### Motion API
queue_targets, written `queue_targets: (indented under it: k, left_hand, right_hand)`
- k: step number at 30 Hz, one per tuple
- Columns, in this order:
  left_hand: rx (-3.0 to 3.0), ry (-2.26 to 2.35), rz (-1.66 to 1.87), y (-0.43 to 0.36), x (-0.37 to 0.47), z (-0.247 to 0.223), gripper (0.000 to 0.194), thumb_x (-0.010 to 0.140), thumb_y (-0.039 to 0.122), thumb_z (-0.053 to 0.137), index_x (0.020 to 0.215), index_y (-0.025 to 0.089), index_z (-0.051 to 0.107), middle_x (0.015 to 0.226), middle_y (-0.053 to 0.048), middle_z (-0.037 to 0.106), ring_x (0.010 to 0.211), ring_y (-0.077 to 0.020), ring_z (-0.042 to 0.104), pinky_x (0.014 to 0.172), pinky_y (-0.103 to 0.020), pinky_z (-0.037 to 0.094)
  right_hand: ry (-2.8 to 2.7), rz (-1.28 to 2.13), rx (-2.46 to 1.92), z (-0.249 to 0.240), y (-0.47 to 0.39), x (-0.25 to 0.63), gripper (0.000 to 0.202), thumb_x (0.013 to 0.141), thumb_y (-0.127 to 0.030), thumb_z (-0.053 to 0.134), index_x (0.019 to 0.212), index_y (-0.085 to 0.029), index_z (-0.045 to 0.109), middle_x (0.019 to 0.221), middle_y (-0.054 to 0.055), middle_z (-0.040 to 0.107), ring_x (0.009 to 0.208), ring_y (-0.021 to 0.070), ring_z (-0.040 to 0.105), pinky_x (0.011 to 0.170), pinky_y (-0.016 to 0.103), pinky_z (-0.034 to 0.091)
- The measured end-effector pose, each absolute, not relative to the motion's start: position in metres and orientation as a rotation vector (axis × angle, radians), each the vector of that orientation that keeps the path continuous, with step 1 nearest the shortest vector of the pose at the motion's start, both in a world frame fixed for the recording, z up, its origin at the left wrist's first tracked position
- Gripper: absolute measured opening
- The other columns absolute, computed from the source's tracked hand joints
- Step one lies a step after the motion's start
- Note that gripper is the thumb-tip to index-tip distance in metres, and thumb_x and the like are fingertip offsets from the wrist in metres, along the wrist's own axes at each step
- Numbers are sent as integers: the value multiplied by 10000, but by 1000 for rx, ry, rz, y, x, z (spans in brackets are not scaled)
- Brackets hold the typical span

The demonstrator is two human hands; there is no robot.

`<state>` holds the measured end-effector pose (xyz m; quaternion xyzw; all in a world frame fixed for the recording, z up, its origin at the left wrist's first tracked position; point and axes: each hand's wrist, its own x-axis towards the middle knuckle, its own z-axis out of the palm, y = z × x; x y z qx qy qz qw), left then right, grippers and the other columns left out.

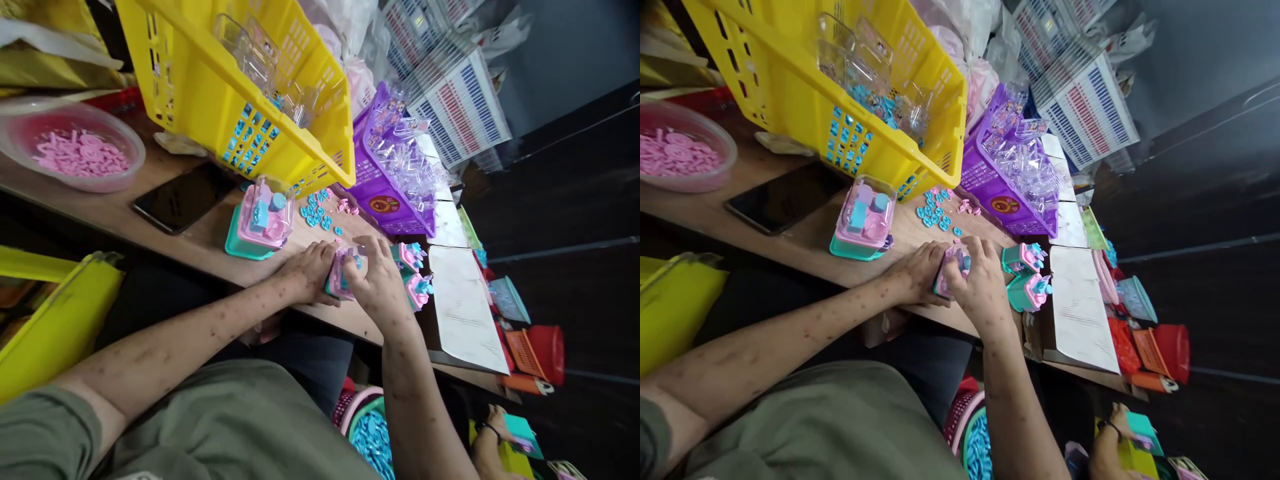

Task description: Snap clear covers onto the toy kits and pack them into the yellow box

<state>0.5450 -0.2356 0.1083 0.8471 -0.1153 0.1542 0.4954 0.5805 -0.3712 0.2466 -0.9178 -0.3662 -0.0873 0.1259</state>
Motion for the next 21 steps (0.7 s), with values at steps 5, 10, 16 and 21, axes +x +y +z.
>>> queue_targets:
  k: [5,10,16,21]
  left_hand:
    - [2056,-280,422,-237,542,110,1284,599,498,1140,1580,187,372,1590,-253,579,1502,-497,598,1271,-679,507]
    - [2068,-279,448,-237,543,109,1283,601,529,1137,1583,169,393,1574,-255,602,1465,-485,624,1255,-651,519]
    - [1948,-327,377,-228,540,113,1242,723,710,1024,1647,190,379,1626,-248,592,1493,-482,612,1271,-675,501]
    - [1952,-270,320,-225,537,118,1166,730,687,1037,1612,214,438,1525,-198,650,1404,-464,655,1215,-647,549]
  right_hand:
    - [-1088,-258,-2652,257,-372,580,278,982,-381,609,1210,-251,702,1232,128,761,1187,337,730,1072,538,601]
    - [-1052,-399,-2671,256,-364,578,242,994,-386,627,1157,-251,744,1176,125,780,1115,335,746,1010,533,620]
    - [-1014,-442,-2632,241,-370,576,216,1034,-374,602,1187,-258,701,1149,110,753,1119,320,733,1009,536,625]
    - [-980,-413,-2629,241,-377,575,239,1055,-378,584,1233,-260,692,1166,114,758,1145,326,736,1020,549,627]
